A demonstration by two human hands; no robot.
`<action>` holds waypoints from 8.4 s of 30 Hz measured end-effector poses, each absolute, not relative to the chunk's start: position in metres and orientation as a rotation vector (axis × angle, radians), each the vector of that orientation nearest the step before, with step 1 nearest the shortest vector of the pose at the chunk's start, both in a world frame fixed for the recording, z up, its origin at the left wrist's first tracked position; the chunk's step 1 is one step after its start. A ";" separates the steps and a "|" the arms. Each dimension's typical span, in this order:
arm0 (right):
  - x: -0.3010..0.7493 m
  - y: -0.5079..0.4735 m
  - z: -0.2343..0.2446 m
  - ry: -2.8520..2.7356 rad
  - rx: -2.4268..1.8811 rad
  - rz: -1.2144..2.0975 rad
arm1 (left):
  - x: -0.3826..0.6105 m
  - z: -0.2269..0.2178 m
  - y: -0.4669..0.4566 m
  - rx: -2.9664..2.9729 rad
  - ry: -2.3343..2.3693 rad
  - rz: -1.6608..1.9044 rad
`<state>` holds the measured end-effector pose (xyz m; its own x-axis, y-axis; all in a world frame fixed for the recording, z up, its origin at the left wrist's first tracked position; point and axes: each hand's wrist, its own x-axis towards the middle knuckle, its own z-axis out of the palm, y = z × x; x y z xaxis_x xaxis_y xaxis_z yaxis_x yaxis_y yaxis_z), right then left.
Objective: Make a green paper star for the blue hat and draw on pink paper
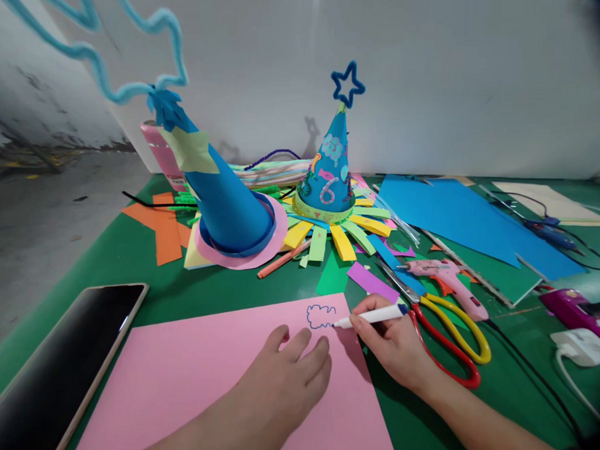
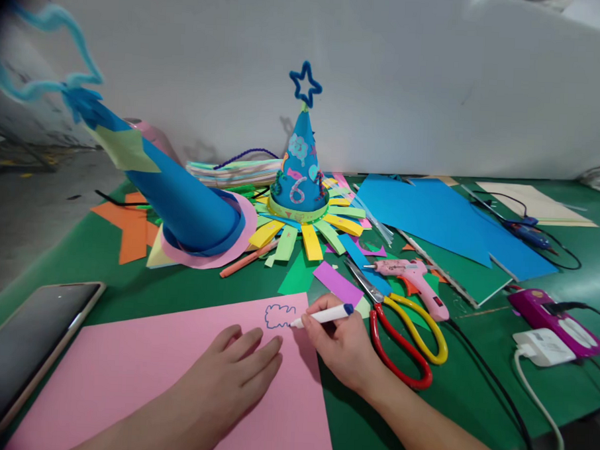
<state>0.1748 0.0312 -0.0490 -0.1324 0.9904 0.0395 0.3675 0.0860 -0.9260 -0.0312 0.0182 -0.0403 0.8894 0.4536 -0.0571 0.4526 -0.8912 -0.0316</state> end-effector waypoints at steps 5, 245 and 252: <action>0.176 0.031 -0.050 -1.583 -1.373 1.056 | -0.031 -0.042 0.018 -3.030 -0.725 0.070; 0.179 0.037 -0.053 -1.560 -1.418 0.948 | -0.004 -0.044 0.010 -3.042 -0.847 0.045; 0.178 0.037 -0.053 -1.573 -1.414 0.958 | -0.004 -0.044 0.009 -3.040 -0.843 0.041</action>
